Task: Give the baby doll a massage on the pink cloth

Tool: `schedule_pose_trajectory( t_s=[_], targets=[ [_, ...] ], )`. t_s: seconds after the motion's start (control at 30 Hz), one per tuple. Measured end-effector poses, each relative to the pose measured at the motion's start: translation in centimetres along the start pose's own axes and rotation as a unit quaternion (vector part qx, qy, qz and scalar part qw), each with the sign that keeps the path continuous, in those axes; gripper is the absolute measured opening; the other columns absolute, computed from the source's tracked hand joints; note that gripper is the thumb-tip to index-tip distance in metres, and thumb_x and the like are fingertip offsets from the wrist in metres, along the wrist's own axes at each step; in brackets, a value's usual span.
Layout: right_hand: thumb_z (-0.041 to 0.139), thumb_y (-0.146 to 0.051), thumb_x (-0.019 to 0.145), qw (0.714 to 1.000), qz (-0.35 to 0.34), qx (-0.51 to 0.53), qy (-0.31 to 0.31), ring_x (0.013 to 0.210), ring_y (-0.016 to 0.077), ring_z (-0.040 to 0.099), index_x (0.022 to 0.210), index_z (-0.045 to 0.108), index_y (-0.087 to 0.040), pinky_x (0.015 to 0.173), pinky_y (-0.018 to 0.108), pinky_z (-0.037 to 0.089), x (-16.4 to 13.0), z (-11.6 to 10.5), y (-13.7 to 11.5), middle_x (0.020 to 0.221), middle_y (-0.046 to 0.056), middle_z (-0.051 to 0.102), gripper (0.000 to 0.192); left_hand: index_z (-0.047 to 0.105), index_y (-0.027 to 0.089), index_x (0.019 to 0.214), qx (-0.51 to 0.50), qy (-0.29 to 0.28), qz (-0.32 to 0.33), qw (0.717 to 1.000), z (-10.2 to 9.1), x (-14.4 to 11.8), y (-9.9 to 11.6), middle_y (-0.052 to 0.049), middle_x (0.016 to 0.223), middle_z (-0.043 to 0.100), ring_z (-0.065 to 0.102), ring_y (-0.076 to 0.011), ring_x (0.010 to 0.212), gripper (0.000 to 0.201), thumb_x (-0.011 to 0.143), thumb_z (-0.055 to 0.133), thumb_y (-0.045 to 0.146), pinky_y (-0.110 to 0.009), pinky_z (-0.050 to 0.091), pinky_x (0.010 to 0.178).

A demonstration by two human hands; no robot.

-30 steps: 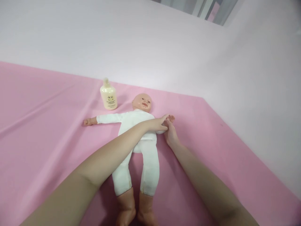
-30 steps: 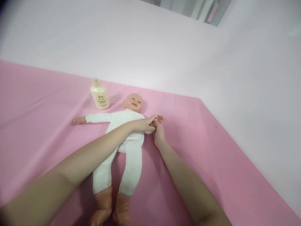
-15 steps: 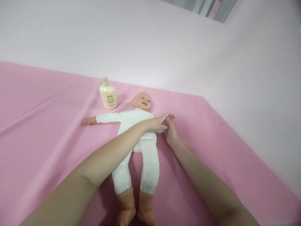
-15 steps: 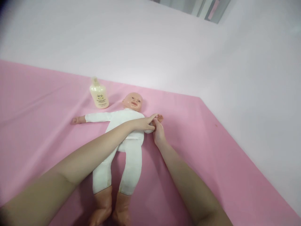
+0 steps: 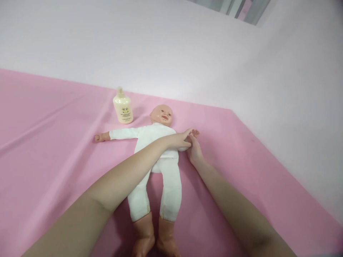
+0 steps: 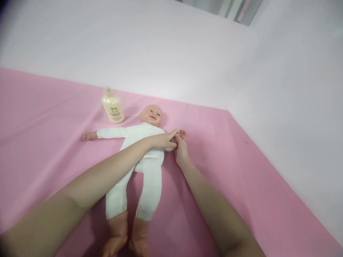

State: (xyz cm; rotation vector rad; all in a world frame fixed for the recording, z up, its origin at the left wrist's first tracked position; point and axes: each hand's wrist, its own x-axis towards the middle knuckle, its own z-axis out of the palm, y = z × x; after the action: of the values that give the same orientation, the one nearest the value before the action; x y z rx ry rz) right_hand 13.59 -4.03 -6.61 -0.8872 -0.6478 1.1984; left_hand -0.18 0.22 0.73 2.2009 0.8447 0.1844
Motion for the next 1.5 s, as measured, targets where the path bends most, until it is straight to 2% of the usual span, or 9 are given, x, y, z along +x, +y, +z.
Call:
schedule_pose_trajectory(
  t_s=[0.2,0.37,0.57,0.73,0.93,1.17,1.5],
  targets=[
    [0.081,-0.047,0.079,1.0,-0.006,-0.001,-0.01,0.133,0.0187,0.065,0.111,0.075,-0.031,0.113,0.031,0.053,-0.05,-0.05,-0.05,0.119,-0.003,0.077,0.036,0.008,0.022,0.173,-0.004,0.0,-0.001,1.0,-0.06,-0.08,0.11,-0.013,0.144,0.07,0.074,-0.0245,0.114,0.098,0.089,0.058,0.036,-0.028,0.054,0.092],
    [0.082,-0.047,0.08,1.0,-0.003,0.006,-0.022,0.132,0.0163,0.065,0.11,0.076,-0.032,0.111,0.027,0.053,-0.04,-0.16,0.0,0.116,-0.005,0.078,0.034,0.009,0.021,0.172,-0.003,0.0,0.003,1.0,-0.04,-0.06,0.11,-0.013,0.145,0.07,0.073,-0.024,0.115,0.097,0.09,0.058,0.035,-0.027,0.054,0.092],
    [0.082,-0.048,0.08,1.0,-0.014,-0.015,-0.006,0.136,0.0208,0.064,0.11,0.077,-0.03,0.112,0.032,0.055,0.01,-0.26,0.04,0.121,-0.001,0.078,0.035,0.007,0.022,0.173,0.001,0.001,0.002,1.0,0.06,0.14,-0.1,-0.012,0.145,0.07,0.074,-0.0242,0.114,0.098,0.09,0.058,0.036,-0.028,0.054,0.092],
    [0.08,-0.048,0.082,1.0,-0.006,-0.017,-0.02,0.136,0.0196,0.064,0.11,0.076,-0.031,0.113,0.031,0.054,-0.04,-0.28,-0.05,0.118,-0.003,0.078,0.033,0.01,0.022,0.172,-0.002,0.002,0.0,1.0,0.07,0.12,-0.06,-0.011,0.14,0.072,0.074,-0.0244,0.111,0.097,0.089,0.058,0.036,-0.028,0.054,0.09],
    [0.082,-0.045,0.08,1.0,-0.002,0.002,-0.008,0.137,0.0187,0.063,0.109,0.076,-0.031,0.114,0.03,0.053,0.0,-0.13,-0.08,0.121,-0.003,0.077,0.033,0.013,0.02,0.172,-0.01,0.004,0.008,1.0,0.12,0.16,-0.13,-0.011,0.137,0.073,0.074,-0.0238,0.108,0.097,0.088,0.058,0.036,-0.028,0.054,0.087],
    [0.082,-0.048,0.08,1.0,0.002,0.001,-0.019,0.137,0.017,0.062,0.109,0.075,-0.033,0.114,0.028,0.052,-0.07,-0.14,-0.14,0.118,-0.005,0.077,0.033,0.01,0.021,0.172,-0.008,0.003,0.009,1.0,0.23,0.37,-0.33,-0.011,0.137,0.073,0.074,-0.0235,0.105,0.098,0.088,0.058,0.037,-0.028,0.054,0.086],
    [0.082,-0.048,0.079,1.0,-0.001,-0.006,-0.011,0.136,0.0179,0.063,0.109,0.076,-0.031,0.114,0.029,0.052,-0.02,-0.24,-0.08,0.119,-0.004,0.077,0.035,0.014,0.019,0.171,-0.019,0.004,0.008,1.0,0.14,0.1,0.03,-0.012,0.141,0.07,0.073,-0.0234,0.113,0.095,0.089,0.058,0.034,-0.027,0.053,0.09]
  ],
)
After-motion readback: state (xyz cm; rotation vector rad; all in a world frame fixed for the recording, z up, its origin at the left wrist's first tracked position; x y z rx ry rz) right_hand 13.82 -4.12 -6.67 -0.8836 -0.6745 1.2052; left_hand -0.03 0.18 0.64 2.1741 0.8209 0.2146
